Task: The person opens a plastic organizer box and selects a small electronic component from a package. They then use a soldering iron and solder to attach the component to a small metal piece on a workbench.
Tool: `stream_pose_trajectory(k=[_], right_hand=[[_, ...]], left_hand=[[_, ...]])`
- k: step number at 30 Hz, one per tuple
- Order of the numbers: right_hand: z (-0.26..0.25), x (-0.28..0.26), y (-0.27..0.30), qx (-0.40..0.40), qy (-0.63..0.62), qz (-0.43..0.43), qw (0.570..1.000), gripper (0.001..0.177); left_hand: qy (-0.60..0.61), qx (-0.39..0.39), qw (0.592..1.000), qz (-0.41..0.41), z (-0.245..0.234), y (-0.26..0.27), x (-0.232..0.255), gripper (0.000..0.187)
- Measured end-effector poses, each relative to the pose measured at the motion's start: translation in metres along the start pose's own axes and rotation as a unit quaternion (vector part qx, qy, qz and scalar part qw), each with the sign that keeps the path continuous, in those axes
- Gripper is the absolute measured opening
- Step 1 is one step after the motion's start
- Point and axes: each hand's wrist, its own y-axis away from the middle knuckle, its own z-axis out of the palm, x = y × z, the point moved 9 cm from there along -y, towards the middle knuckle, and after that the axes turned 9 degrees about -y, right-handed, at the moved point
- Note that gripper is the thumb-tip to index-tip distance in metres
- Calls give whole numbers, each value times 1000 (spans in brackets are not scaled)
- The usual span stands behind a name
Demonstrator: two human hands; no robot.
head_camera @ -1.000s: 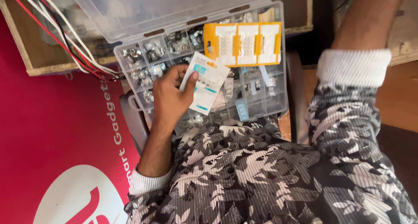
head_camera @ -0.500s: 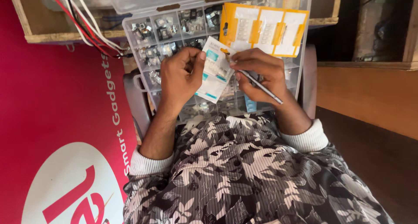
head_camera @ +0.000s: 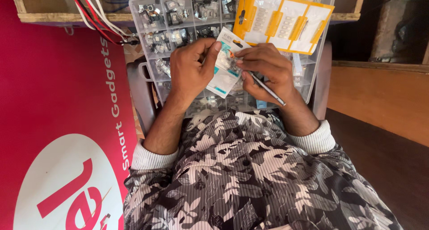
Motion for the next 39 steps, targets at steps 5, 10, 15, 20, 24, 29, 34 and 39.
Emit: stream_pose_trajectory(k=[5,10,15,20,24,29,34,39], right_hand=[[-1,1,0,3,3,13,1000,21],[1,2,1,3,0,4,1000,19],[5,0,1,-7,2,-15,1000,20],[8,1,3,-4,7,-20,1000,21],[9,3,3,-1,10,-18,1000,22],[7,4,5,7,24,2,1000,22],[5,1,3,2,16,-7,1000,21],[7,-5,3,-12,31,-30,999,18]], left_hand=[[11,7,1000,12,-1,1,1,14],[28,16,999,29,0,4,1,12],[25,24,999,29,1,7,-3,11],[41,37,997,45,1,9,-2,9],[46,37,997,47,1,10,-3,9],[53,49,996,51,0,10,-2,9],[41,58,996,49,-1,10,0,10],[47,64,996,49,0,10,-1,10]])
